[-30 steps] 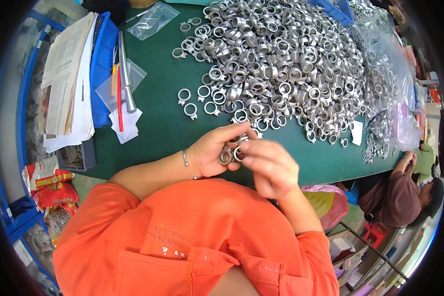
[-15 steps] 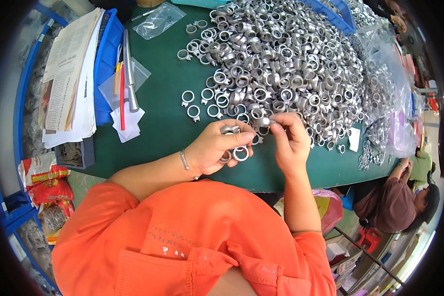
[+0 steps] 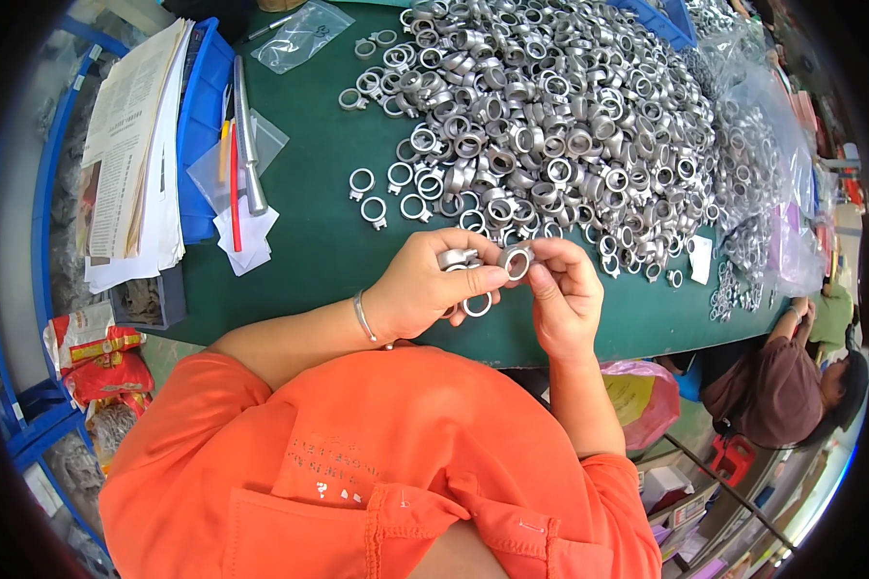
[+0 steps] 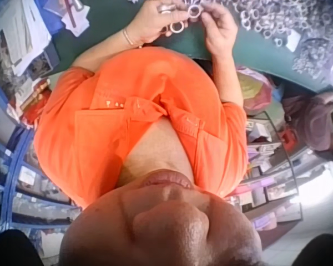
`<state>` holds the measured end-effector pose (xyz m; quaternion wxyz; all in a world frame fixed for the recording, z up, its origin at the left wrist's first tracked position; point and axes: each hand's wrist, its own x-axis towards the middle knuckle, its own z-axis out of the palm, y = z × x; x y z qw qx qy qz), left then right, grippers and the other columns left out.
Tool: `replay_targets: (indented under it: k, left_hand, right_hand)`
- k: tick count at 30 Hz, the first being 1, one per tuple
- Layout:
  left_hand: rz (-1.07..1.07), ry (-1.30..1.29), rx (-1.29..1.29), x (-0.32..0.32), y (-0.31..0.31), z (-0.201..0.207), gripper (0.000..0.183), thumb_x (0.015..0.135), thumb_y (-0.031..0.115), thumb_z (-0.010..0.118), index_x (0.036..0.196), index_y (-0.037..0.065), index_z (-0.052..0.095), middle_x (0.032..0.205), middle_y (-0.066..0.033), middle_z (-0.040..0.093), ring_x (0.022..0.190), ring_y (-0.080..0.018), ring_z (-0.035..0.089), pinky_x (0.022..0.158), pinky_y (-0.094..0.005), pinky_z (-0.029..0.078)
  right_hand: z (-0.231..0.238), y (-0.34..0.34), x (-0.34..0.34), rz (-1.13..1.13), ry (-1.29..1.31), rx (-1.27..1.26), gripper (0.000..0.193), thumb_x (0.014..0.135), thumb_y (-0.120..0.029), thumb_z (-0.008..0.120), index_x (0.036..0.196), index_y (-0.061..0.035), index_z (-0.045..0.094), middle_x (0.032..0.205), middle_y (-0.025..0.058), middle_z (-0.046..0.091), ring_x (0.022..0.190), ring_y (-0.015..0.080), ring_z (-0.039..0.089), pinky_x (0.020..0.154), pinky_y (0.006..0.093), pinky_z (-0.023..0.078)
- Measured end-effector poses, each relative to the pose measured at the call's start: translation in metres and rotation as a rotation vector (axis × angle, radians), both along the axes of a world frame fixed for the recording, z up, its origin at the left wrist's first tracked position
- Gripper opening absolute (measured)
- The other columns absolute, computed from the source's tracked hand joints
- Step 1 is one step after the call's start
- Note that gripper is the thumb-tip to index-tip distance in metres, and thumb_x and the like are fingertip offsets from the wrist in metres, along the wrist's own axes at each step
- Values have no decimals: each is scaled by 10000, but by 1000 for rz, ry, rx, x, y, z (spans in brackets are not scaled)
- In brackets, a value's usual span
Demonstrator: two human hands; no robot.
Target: The person picks up metal rings from a large pile on a table, holds them to check their condition, and places them into different containers or bags. The person handles the rings one at a time, turning them over between their fingers before sorting them.
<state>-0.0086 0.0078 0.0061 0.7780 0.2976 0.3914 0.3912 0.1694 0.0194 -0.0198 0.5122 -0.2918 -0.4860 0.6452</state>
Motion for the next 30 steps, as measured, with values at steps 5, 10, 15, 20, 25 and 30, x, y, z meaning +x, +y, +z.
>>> replay_targets:
  k: [5,10,15,20,25,30]
  left_hand:
    - [58,170,293,2,-2,4,72,797,58,623,856,22,600,794,-30,563,564,-65,510,453,-174,400]
    - [59,408,814,0,2,-10,96,768,30,645,860,30,618,836,-18,556,664,-78,519,548,-184,406]
    - [81,292,624,6,-3,-13,119,774,44,641,880,26,590,807,-36,569,620,-84,524,517,-182,409]
    - [-5,7,-108,0,-2,-9,150,871,167,531,892,20,549,770,-95,594,503,-108,543,370,-189,400]
    - [-121,-404,-408,2,-4,-14,363,887,385,484,892,30,558,776,-71,595,613,-153,622,353,-208,440]
    - [-146,-501,-471,-1,-7,-22,296,889,339,487,914,53,558,789,-80,600,680,-184,632,353,-216,444]
  right_hand:
    - [6,-6,0,22,-56,-165,238,887,-58,497,1097,54,499,950,115,580,781,151,564,700,260,475]
    - [10,-8,-1,7,-166,-197,216,863,-62,548,1045,53,538,917,95,596,745,112,561,649,235,473]
    - [15,-7,2,-2,-316,-103,129,858,-19,534,971,43,552,846,79,616,720,103,587,604,215,478]
    - [21,-10,-1,-131,-227,-81,115,859,30,489,958,44,546,858,101,626,692,124,614,601,218,497]
    - [28,-2,-9,-248,-565,827,174,579,94,598,719,-8,578,916,142,597,801,294,590,663,331,497]
    - [29,13,-19,-202,-671,917,145,629,93,561,739,1,579,893,150,605,769,277,587,672,348,470]
